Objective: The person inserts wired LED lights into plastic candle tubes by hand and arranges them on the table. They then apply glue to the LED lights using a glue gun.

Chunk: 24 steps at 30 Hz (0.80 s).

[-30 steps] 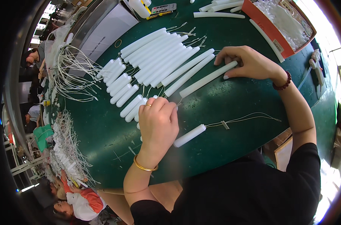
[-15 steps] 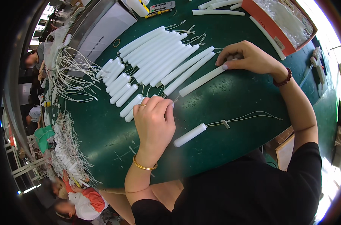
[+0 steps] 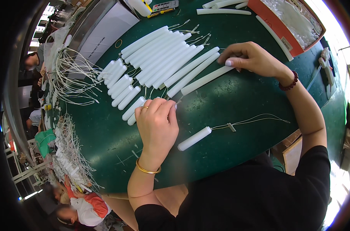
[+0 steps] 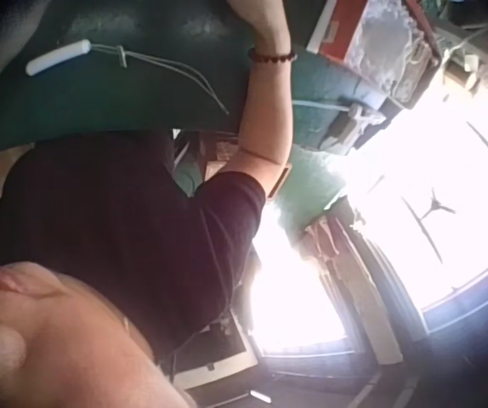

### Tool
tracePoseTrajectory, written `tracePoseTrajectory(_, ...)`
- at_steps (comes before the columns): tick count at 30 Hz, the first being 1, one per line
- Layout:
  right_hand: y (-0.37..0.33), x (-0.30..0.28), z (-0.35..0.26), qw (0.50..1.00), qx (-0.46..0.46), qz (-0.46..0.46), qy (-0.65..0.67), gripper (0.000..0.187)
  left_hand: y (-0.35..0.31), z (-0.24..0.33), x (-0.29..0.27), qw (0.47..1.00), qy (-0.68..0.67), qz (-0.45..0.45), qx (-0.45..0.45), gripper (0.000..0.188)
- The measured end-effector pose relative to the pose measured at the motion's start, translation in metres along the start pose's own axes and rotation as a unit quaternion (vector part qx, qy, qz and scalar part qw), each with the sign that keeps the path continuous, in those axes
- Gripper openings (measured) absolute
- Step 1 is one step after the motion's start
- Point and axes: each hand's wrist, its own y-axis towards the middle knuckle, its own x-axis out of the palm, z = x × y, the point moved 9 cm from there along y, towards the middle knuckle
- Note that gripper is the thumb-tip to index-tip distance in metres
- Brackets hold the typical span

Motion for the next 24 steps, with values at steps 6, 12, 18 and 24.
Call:
tracePoseTrajectory(6,-0.002,-0.003,-0.012,0.993,-0.104,0.010,-0.052,0.023,0.000,-0.002,0.000,1.000,0.008,0.008,0.005,0.005)
tracePoseTrajectory(12,-0.007,-0.004,-0.026,0.979,-0.171,0.074,-0.086,0.025,0.000,-0.001,-0.001,1.000,-0.019,0.002,-0.010,0.004)
tracePoseTrajectory(18,-0.002,0.000,-0.011,0.998,-0.039,-0.008,-0.057,0.028,-0.001,-0.003,0.002,0.998,-0.053,-0.017,-0.027,0.003)
tracePoseTrajectory(24,-0.005,-0.011,-0.019,0.985,-0.151,0.076,-0.039,0.022,0.001,-0.002,0.000,0.999,-0.031,-0.003,-0.017,0.003)
